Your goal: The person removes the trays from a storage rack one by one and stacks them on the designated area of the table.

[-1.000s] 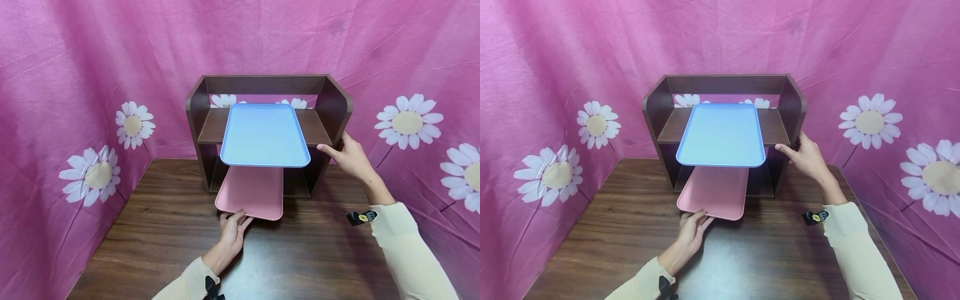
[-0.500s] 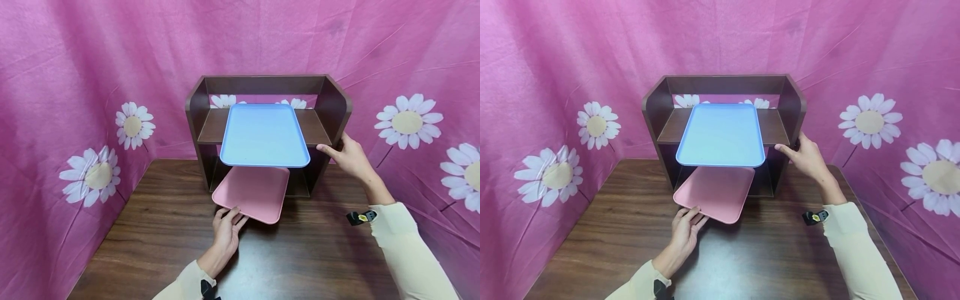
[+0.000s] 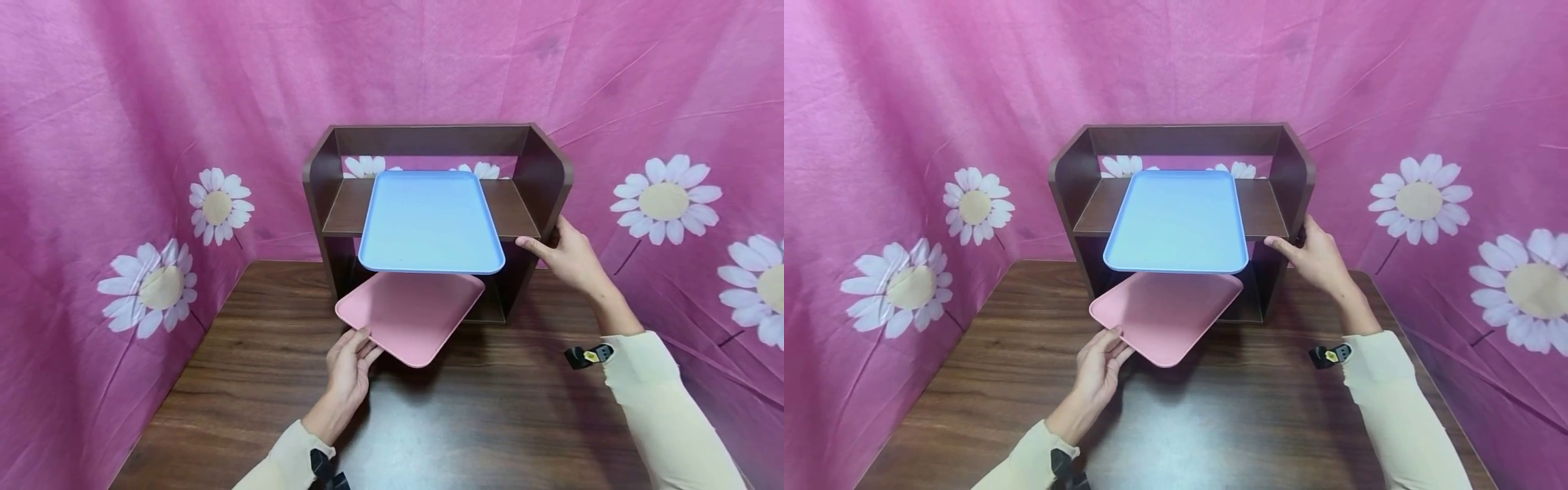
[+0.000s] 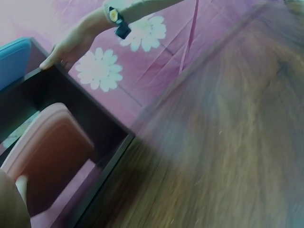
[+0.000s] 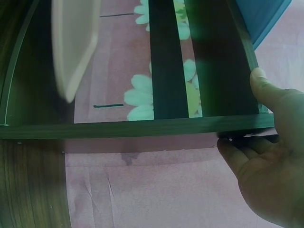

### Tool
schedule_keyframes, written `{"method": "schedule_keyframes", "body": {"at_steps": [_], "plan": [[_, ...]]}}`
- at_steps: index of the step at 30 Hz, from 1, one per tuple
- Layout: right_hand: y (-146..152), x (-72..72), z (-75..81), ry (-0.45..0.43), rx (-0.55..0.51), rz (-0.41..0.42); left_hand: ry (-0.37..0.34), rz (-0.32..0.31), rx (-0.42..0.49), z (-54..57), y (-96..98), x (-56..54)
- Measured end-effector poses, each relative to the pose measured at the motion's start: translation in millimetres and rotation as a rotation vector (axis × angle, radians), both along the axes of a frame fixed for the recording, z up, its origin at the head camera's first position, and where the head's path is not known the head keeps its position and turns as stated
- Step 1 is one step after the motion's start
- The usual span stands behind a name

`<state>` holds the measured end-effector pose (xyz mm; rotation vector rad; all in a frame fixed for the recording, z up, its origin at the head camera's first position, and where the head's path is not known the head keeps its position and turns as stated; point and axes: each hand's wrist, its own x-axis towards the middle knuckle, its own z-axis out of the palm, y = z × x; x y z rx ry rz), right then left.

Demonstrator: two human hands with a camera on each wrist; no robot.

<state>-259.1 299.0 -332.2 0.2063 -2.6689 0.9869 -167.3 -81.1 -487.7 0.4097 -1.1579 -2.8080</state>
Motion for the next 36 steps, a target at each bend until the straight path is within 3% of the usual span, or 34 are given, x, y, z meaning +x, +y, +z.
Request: {"method": "schedule_keyframes", "body": {"at_steps": [18, 30, 36], "plan": [[0.5, 0.0, 0.6, 0.003, -0.002, -0.007, 0.065, -0.153, -0.097, 10.1, -55.0, -13.2], [-1.3, -0.3, 2.6, 0.007, 0.017, -0.009, 0.086, -0.263, -0.129, 1.9, -75.9, -19.7], [-0.8, 0.7, 2.4, 0.000, 0.017, -0.011, 0.077, -0.270, -0.167, -4.4, -82.7, -16.6]]}}
